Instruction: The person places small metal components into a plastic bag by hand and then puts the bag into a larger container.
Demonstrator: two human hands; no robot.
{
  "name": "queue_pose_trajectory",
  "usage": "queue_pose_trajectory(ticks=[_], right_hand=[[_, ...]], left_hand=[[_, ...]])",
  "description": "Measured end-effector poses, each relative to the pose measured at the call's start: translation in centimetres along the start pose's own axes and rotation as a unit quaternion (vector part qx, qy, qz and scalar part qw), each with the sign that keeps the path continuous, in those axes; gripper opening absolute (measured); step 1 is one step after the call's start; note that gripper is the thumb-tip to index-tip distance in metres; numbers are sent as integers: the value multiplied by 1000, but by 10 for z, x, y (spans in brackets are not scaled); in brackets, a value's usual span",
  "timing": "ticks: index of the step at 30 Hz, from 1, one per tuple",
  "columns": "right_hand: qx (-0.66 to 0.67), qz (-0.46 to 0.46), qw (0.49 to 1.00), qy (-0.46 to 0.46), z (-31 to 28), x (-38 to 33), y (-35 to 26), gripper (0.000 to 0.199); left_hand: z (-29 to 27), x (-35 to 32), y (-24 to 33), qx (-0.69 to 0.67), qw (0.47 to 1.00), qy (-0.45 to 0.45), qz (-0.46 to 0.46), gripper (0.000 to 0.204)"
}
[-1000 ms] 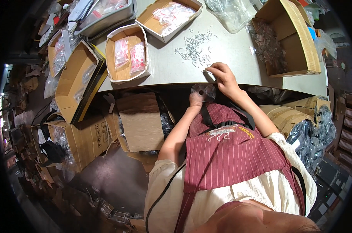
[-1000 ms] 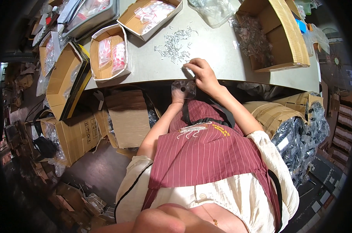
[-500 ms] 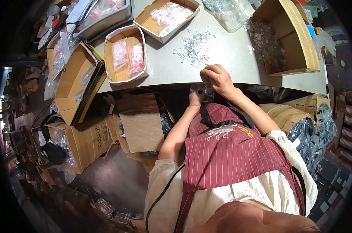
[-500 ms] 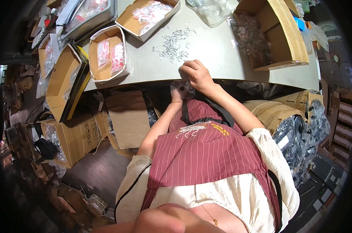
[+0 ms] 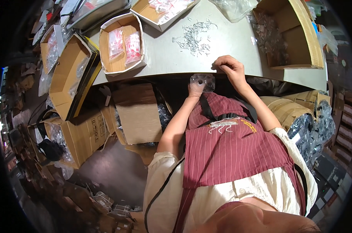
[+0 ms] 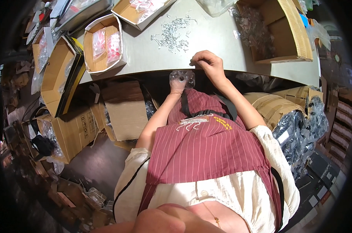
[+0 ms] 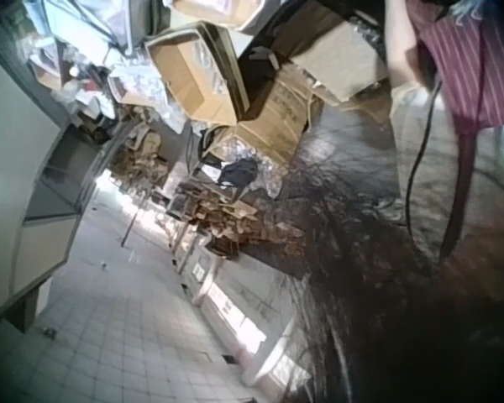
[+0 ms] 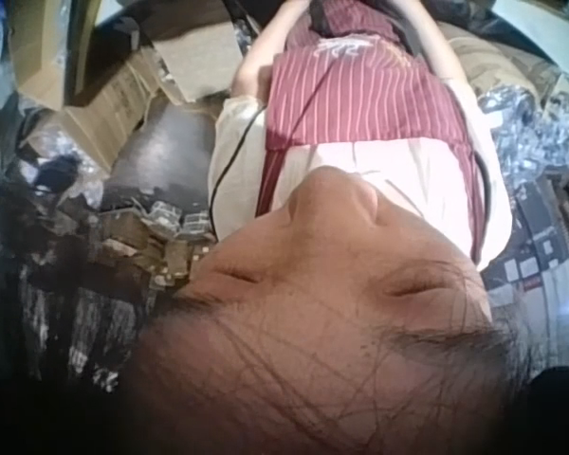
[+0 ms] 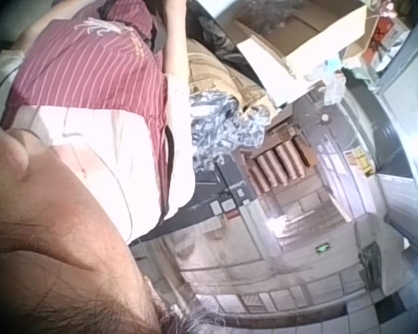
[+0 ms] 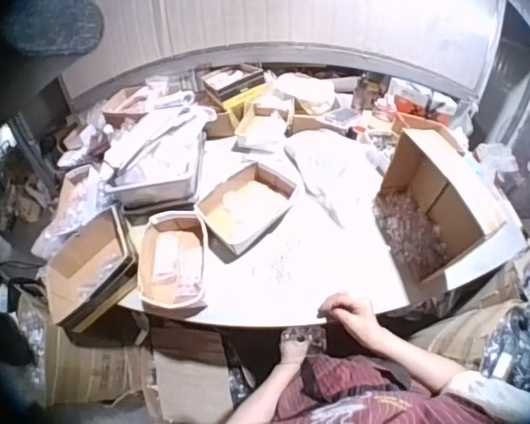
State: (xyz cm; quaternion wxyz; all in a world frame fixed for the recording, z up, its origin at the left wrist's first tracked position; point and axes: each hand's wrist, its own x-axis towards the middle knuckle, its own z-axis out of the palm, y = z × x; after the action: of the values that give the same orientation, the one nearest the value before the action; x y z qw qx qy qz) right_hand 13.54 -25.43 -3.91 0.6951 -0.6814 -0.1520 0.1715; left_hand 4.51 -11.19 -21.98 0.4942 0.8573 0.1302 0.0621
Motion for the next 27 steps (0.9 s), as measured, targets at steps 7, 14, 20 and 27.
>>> queue_pose_trajectory(ticks=[7, 14, 20, 27], right_hand=[[-113, -80, 990, 6, -9, 3, 6, 18], [-320, -172, 931, 33, -2, 19, 4, 20], [-385, -214, 897, 17, 2, 26, 2, 23], [-402, -237, 884, -3, 7, 32, 5, 36]], left_hand=[[0, -2, 13, -88, 994, 66, 16, 19], [9, -3, -5, -21, 989, 122, 85, 14], [9, -3, -4, -7, 992, 108, 70, 14], [6, -5, -1, -22, 995, 83, 46, 14]])
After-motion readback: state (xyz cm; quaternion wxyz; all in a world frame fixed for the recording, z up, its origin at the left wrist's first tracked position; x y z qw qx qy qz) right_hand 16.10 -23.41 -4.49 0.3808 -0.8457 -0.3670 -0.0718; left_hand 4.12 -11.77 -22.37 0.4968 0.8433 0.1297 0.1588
